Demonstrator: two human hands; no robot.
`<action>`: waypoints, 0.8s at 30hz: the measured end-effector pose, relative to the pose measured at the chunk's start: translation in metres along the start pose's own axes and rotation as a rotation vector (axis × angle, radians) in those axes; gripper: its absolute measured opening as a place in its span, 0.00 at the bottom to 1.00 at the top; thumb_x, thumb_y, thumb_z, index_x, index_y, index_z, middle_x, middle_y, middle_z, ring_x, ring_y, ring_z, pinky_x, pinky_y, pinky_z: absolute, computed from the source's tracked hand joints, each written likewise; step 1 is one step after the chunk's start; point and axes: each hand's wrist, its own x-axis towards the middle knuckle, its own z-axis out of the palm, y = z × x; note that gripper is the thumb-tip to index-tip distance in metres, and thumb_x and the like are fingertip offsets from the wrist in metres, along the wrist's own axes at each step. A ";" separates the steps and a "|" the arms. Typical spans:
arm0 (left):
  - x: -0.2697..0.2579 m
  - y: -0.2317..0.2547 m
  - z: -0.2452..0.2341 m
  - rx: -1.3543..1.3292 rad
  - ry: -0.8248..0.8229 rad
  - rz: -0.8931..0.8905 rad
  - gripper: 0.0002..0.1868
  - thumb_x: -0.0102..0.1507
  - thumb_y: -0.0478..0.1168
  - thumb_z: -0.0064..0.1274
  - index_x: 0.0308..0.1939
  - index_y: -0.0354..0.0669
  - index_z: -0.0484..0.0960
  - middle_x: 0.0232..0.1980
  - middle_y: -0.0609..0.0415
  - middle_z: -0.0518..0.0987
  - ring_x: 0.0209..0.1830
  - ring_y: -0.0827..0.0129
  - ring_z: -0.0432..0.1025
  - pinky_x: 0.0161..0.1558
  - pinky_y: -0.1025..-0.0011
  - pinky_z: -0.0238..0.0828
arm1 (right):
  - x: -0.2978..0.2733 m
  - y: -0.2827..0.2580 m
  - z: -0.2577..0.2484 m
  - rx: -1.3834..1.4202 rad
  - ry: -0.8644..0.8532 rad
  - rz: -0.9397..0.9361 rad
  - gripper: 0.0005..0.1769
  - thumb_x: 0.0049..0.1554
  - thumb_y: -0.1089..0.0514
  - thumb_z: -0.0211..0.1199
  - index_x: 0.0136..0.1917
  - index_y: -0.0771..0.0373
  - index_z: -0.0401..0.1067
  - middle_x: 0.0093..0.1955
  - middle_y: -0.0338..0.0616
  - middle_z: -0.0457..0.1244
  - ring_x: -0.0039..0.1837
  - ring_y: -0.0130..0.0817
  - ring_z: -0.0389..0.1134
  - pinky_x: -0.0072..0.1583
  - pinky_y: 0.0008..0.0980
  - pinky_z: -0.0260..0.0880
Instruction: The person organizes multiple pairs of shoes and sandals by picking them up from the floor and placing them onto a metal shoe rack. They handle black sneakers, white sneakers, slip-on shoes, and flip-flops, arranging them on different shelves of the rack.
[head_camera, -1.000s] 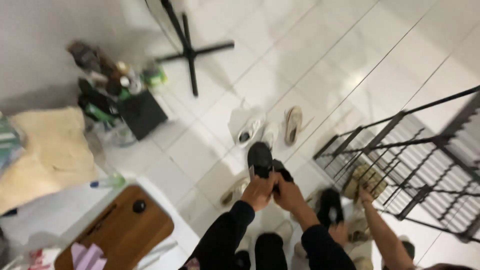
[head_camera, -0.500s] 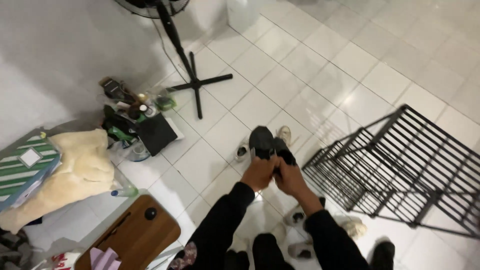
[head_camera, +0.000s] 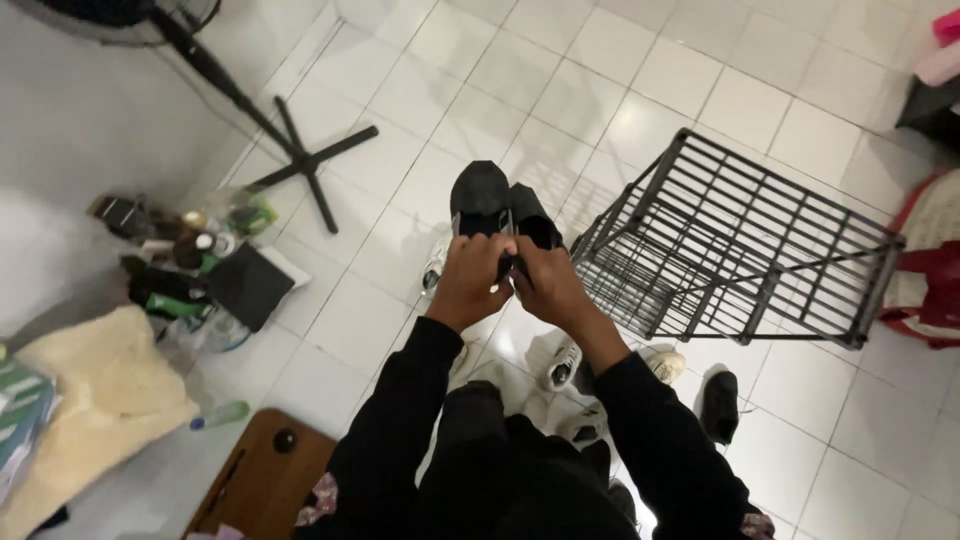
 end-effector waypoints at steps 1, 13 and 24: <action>0.007 0.000 -0.004 -0.006 0.010 0.007 0.31 0.49 0.41 0.61 0.55 0.53 0.69 0.32 0.60 0.70 0.35 0.62 0.70 0.51 0.62 0.62 | 0.008 -0.014 -0.015 0.054 0.020 -0.003 0.19 0.52 0.62 0.64 0.57 0.56 0.68 0.31 0.46 0.68 0.35 0.54 0.71 0.41 0.47 0.70; 0.079 0.009 -0.042 -0.340 0.012 0.040 0.23 0.56 0.41 0.64 0.54 0.51 0.76 0.38 0.57 0.81 0.34 0.60 0.77 0.41 0.65 0.65 | 0.033 -0.015 -0.072 -0.124 0.153 0.051 0.28 0.56 0.61 0.62 0.71 0.57 0.67 0.29 0.37 0.60 0.34 0.41 0.66 0.51 0.38 0.60; 0.075 0.036 -0.030 -0.395 -0.081 -0.118 0.25 0.51 0.38 0.64 0.52 0.50 0.76 0.41 0.54 0.85 0.30 0.58 0.79 0.45 0.64 0.67 | -0.004 0.027 -0.085 -0.263 0.385 0.097 0.13 0.65 0.59 0.54 0.60 0.56 0.76 0.29 0.38 0.58 0.32 0.39 0.62 0.43 0.36 0.61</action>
